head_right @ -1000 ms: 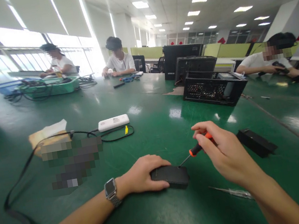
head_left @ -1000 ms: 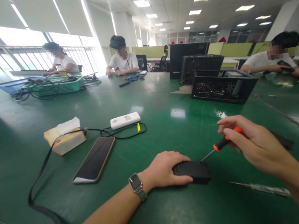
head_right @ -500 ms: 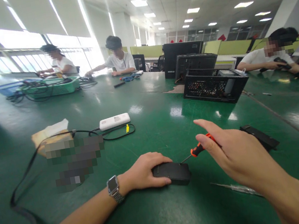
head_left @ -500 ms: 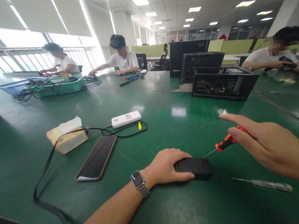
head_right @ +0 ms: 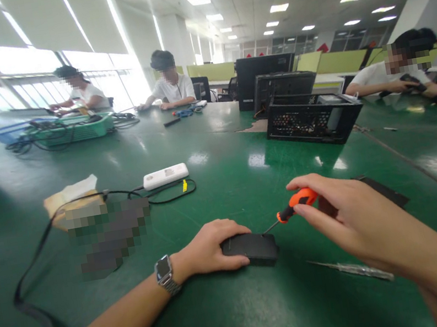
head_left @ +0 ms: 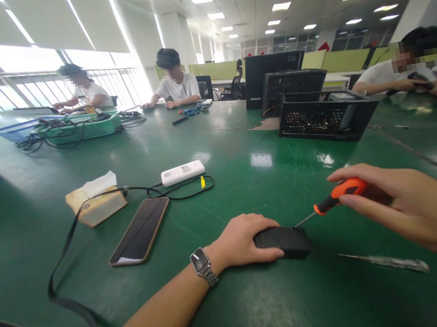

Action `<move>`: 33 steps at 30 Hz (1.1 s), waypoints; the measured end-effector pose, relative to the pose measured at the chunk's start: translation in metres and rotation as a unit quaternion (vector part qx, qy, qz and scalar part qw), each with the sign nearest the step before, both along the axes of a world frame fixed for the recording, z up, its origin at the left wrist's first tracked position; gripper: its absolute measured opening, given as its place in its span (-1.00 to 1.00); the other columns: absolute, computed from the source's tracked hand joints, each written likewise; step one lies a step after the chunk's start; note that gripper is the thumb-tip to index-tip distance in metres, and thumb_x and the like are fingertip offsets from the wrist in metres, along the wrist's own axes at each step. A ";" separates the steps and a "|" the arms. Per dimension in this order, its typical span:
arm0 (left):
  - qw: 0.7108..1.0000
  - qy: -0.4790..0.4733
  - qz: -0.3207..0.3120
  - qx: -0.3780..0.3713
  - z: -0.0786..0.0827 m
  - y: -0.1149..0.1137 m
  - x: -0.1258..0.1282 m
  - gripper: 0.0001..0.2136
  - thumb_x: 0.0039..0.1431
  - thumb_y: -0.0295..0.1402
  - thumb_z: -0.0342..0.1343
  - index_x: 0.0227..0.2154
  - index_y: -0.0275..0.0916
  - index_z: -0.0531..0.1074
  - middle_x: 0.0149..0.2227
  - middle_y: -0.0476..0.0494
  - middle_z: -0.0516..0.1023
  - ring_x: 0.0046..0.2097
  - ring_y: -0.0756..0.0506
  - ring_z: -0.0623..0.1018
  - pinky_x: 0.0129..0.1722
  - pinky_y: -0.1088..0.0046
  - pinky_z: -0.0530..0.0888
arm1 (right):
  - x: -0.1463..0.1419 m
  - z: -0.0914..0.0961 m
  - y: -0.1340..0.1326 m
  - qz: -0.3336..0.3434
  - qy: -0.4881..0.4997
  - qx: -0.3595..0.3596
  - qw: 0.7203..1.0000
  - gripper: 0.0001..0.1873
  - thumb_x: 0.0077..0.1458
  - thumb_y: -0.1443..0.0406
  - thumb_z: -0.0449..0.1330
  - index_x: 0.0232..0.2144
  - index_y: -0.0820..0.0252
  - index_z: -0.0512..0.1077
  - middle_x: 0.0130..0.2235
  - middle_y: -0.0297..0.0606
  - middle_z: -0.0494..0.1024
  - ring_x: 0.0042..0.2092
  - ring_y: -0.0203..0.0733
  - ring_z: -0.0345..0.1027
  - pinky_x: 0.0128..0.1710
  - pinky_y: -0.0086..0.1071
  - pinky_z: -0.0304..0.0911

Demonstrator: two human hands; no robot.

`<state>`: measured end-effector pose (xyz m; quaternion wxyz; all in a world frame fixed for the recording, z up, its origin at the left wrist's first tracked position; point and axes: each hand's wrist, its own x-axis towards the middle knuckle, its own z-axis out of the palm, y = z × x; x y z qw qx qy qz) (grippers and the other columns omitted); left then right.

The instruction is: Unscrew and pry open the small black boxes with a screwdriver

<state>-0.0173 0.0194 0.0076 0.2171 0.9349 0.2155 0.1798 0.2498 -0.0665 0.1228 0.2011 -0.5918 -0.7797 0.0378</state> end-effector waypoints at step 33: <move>1.000 0.015 -0.015 0.012 0.002 0.003 0.000 -0.52 0.09 0.00 0.14 -0.01 -0.19 0.41 -0.19 -0.14 0.56 -0.16 -0.16 0.53 -0.15 0.42 0.37 | -0.004 0.001 0.006 0.009 0.002 0.049 0.999 -0.59 0.23 0.12 -0.03 0.03 0.01 0.44 -0.02 -0.30 0.57 -0.05 -0.02 0.48 -0.09 -0.18 0.40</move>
